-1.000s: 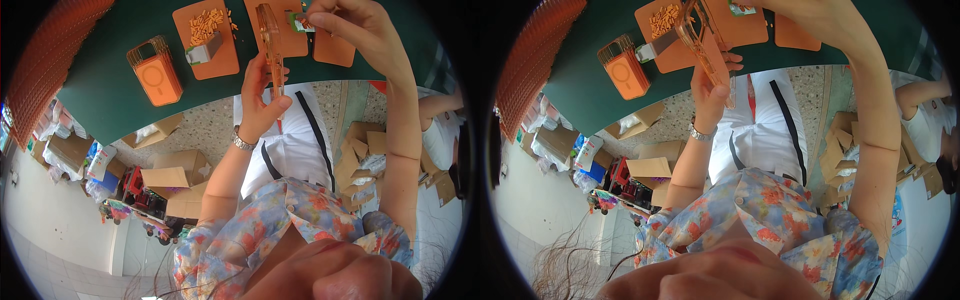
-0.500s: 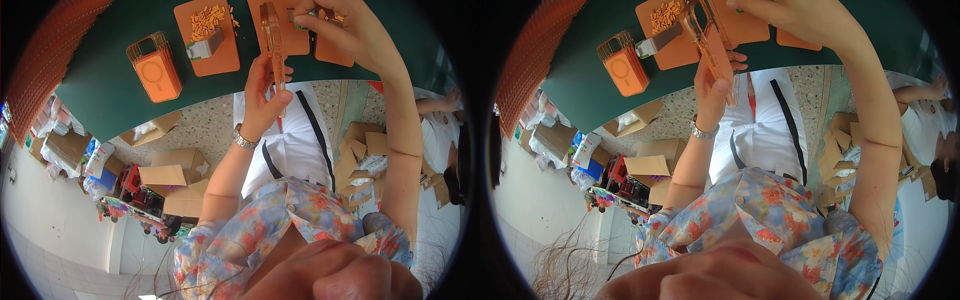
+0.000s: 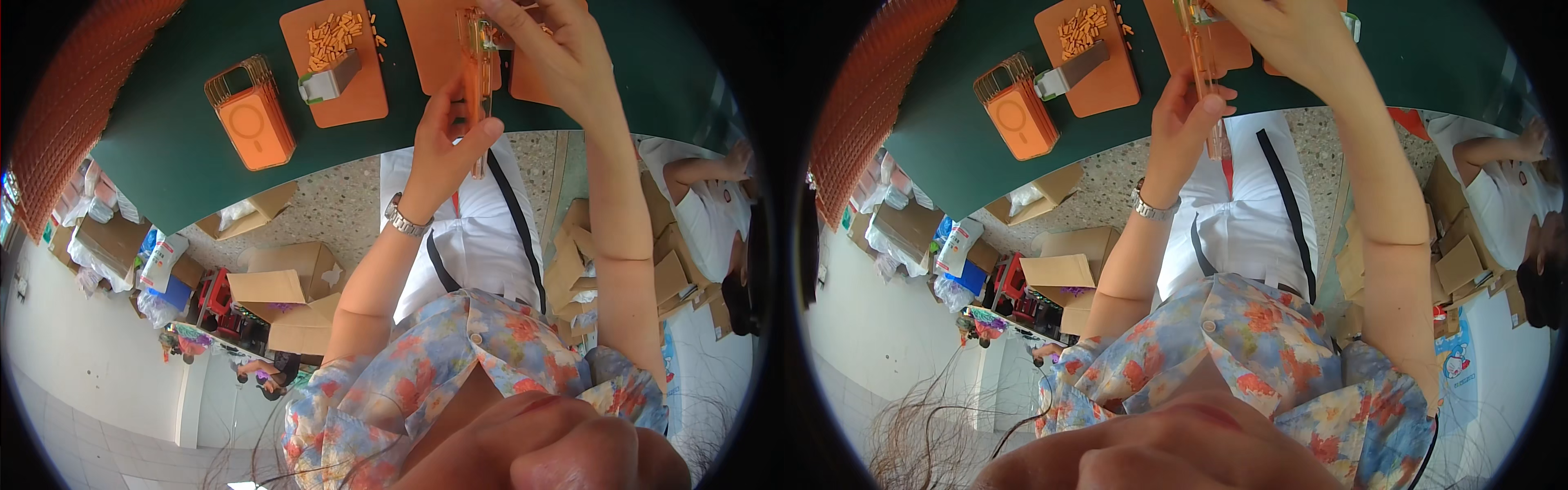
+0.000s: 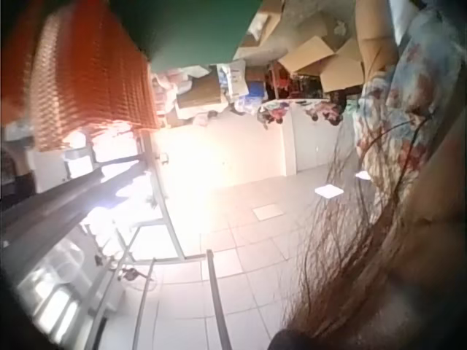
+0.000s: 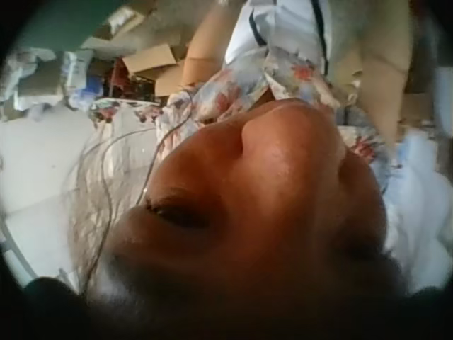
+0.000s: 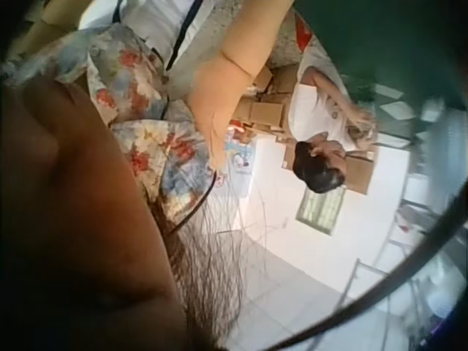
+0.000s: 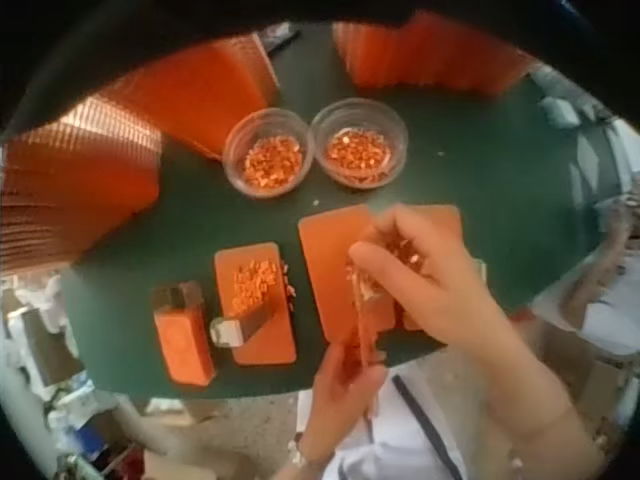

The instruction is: The person picks up phone cases and installs small button components into each case using fixtures on the table.

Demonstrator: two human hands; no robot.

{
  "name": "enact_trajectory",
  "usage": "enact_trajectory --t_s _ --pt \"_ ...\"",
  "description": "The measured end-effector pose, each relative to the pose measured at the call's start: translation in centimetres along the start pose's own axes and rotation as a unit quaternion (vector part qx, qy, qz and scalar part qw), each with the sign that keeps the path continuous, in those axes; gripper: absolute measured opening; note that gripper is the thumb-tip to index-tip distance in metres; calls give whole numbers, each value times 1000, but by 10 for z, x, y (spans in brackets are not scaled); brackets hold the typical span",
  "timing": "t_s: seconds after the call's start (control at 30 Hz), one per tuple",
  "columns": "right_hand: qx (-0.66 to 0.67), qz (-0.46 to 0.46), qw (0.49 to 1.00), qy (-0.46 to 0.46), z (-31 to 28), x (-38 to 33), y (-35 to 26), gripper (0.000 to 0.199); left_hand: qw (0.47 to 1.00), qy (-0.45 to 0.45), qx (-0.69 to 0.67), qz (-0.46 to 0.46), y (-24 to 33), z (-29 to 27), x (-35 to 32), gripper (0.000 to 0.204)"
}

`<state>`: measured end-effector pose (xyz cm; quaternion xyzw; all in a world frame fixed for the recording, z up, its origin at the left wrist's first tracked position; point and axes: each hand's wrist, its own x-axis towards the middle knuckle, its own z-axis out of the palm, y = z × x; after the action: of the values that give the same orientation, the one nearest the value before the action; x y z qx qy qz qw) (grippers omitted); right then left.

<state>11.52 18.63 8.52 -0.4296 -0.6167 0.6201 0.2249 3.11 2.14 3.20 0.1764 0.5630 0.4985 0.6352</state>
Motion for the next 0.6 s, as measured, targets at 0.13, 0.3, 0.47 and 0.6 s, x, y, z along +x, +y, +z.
enact_trajectory --t_s 0.13,0.3,0.47,0.6 --pt "3 57 998 36 10 -1 5 14 1000 11 -1 -12 0 5 5 54" --pt "86 70 992 55 19 1 18 14 999 16 -29 -7 -11 5 7 57" --pt "152 87 983 53 24 1 15 15 999 22 -32 -3 -9 5 9 58" --pt "85 124 988 47 24 4 13 16 999 24 -33 -4 -7 7 10 56"
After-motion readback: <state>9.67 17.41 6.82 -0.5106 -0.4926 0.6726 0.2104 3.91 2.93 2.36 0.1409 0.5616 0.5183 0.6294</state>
